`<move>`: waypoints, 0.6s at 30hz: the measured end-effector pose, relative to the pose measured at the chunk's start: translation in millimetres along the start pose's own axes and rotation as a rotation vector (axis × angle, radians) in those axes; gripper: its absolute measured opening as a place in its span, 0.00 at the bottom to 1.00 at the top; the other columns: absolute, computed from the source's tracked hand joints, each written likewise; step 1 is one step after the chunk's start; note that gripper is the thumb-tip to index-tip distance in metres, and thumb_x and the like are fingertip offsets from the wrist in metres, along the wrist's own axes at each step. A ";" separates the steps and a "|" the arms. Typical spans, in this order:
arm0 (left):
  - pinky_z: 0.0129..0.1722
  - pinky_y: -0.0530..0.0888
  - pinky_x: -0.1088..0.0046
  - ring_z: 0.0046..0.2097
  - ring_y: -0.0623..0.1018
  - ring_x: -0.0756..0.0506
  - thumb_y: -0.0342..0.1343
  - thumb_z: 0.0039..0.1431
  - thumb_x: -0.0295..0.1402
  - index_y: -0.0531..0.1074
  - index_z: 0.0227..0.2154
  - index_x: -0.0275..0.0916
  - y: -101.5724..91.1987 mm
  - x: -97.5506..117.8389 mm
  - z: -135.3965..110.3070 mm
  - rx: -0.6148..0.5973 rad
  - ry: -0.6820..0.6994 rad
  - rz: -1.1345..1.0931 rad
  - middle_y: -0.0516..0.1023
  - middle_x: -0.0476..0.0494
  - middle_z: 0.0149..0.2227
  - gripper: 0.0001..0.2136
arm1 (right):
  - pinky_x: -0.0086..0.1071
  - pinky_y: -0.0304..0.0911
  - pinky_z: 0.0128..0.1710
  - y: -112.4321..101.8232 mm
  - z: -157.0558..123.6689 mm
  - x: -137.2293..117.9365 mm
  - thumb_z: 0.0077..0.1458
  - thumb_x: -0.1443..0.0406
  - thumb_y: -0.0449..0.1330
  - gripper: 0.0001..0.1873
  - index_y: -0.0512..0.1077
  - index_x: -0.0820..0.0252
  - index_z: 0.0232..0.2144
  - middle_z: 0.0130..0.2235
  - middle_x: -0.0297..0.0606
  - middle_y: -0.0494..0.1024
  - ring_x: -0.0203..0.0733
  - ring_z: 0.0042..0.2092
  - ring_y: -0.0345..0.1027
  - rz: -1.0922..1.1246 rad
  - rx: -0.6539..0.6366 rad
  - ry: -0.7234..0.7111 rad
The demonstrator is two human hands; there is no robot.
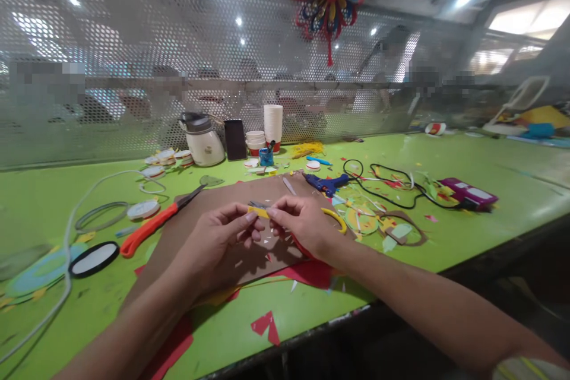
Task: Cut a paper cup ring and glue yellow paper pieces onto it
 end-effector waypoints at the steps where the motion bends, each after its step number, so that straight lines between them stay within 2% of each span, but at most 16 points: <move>1: 0.28 0.73 0.78 0.27 0.75 0.51 0.70 0.48 0.32 0.77 0.27 0.35 1.1 -0.3 -0.1 -0.006 0.005 -0.012 0.79 0.46 0.25 0.08 | 0.28 0.62 0.25 0.3 -0.2 0.1 0.50 0.59 0.66 0.11 0.72 0.60 0.24 0.22 0.29 0.73 0.32 0.23 0.64 0.006 0.003 0.004; 4: 0.30 0.74 0.76 0.28 0.75 0.51 0.69 0.49 0.33 0.77 0.27 0.36 3.7 -0.8 0.5 -0.017 0.034 -0.050 0.78 0.47 0.25 0.08 | 0.28 0.63 0.25 2.9 -0.8 1.6 0.49 0.56 0.66 0.14 0.71 0.59 0.24 0.22 0.29 0.73 0.33 0.24 0.65 0.028 0.021 0.015; 8: 0.30 0.73 0.78 0.28 0.75 0.51 0.69 0.49 0.33 0.77 0.27 0.34 1.0 -1.8 2.4 0.038 0.055 -0.016 0.78 0.47 0.26 0.09 | 0.29 0.64 0.25 8.0 -1.5 4.9 0.47 0.53 0.68 0.17 0.70 0.59 0.23 0.22 0.30 0.73 0.34 0.23 0.65 0.037 0.025 0.028; 18: 0.29 0.76 0.72 0.28 0.78 0.47 0.68 0.50 0.33 0.76 0.28 0.36 1.0 -5.5 1.2 0.012 -0.011 -0.098 0.78 0.47 0.26 0.07 | 0.30 0.65 0.23 10.2 -1.6 9.2 0.50 0.51 0.65 0.17 0.70 0.58 0.25 0.21 0.29 0.71 0.34 0.22 0.63 0.016 0.020 0.041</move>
Point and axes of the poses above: each hand's wrist, its own z-axis towards the middle knuckle, its own y-axis out of the palm, x = y × z, the point moved 2 cm from there along z, towards the middle knuckle
